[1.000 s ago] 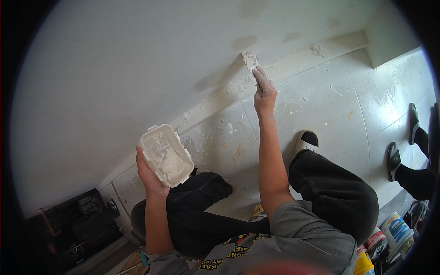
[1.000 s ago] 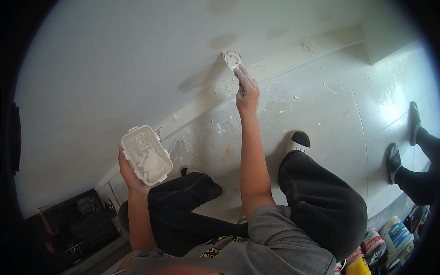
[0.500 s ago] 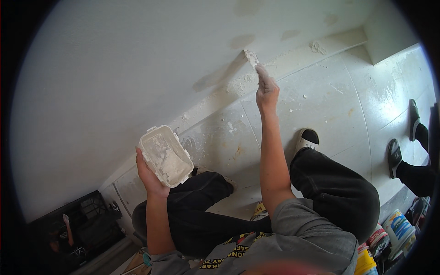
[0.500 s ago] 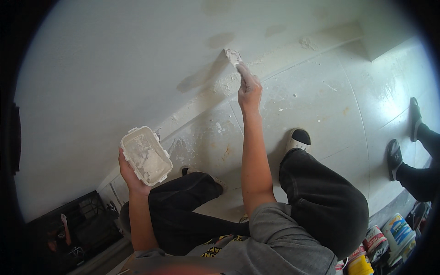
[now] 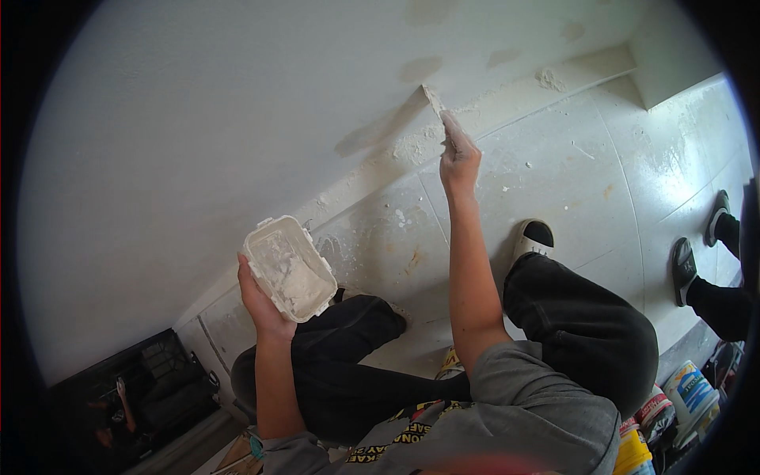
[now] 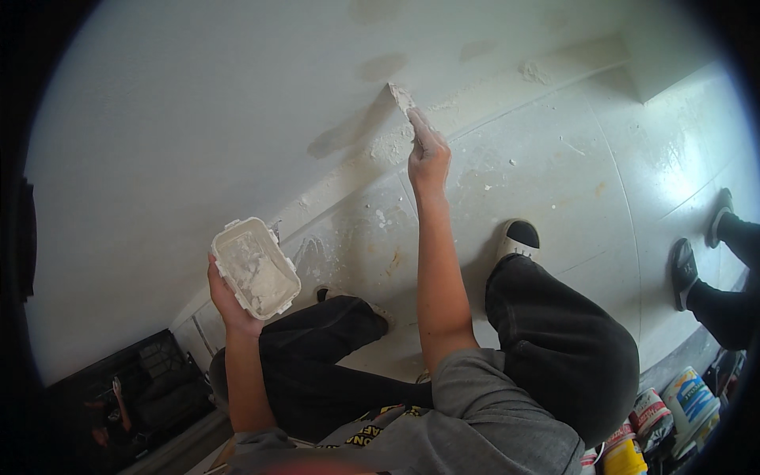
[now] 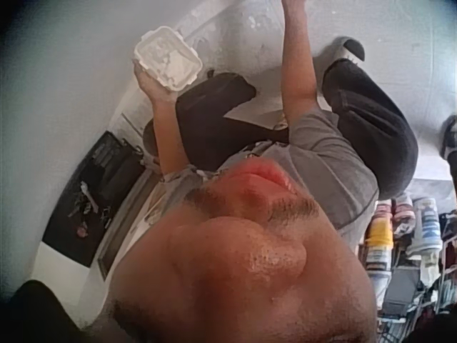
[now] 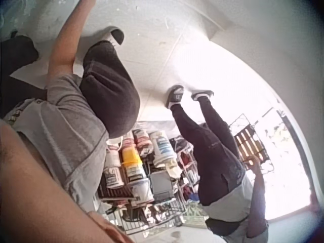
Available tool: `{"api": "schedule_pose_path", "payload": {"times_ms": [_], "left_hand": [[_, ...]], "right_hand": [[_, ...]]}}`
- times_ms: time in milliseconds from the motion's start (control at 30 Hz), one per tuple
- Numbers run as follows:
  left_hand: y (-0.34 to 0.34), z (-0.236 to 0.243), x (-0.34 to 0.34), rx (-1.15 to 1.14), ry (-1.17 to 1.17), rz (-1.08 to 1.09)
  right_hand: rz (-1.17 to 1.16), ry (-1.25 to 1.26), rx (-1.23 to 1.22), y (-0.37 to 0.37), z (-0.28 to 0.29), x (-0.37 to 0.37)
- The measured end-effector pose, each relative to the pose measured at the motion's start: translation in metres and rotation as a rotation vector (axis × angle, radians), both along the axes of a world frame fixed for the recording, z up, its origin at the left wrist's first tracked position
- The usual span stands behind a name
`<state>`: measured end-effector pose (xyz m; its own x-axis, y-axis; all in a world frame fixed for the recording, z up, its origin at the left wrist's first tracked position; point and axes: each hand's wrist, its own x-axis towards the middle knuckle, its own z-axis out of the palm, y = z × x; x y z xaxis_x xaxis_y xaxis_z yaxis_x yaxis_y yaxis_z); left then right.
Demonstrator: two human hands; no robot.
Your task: The person applies wall filler to holes and cracks in a wall using a putty knife.
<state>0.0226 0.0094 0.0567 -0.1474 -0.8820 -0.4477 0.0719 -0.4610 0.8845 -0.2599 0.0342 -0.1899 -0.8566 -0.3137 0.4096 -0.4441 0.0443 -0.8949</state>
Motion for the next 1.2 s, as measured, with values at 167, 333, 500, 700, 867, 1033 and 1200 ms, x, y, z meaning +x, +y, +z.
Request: {"api": "schedule_pose_path", "payload": {"times_ms": [167, 333, 500, 700, 867, 1033, 1200], "left_hand": [[0.000, 0.003, 0.000, 0.006, 0.026, -0.021], [0.000, 0.000, 0.000, 0.007, 0.025, -0.019], [-0.002, -0.002, 0.005, 0.009, 0.031, -0.018], [-0.002, -0.005, 0.004, 0.029, 0.039, -0.032], [-0.003, 0.001, 0.008, 0.020, -0.004, -0.012], [0.000, 0.001, 0.003, 0.018, 0.023, -0.031], [0.002, 0.002, -0.002, -0.005, 0.009, -0.020]], "right_hand": [[0.314, -0.242, 0.023, 0.004, -0.011, 0.018], [0.100, -0.511, -0.138, -0.001, -0.003, 0.038], [0.032, -0.508, -0.125, -0.016, 0.000, 0.034], [0.101, -0.432, -0.154, -0.042, -0.023, 0.044], [0.244, -0.408, -0.003, -0.036, -0.006, 0.043], [0.230, -0.427, -0.076, -0.006, -0.016, 0.045], [-0.017, -0.384, -0.073, -0.004, -0.029, 0.035]]}}
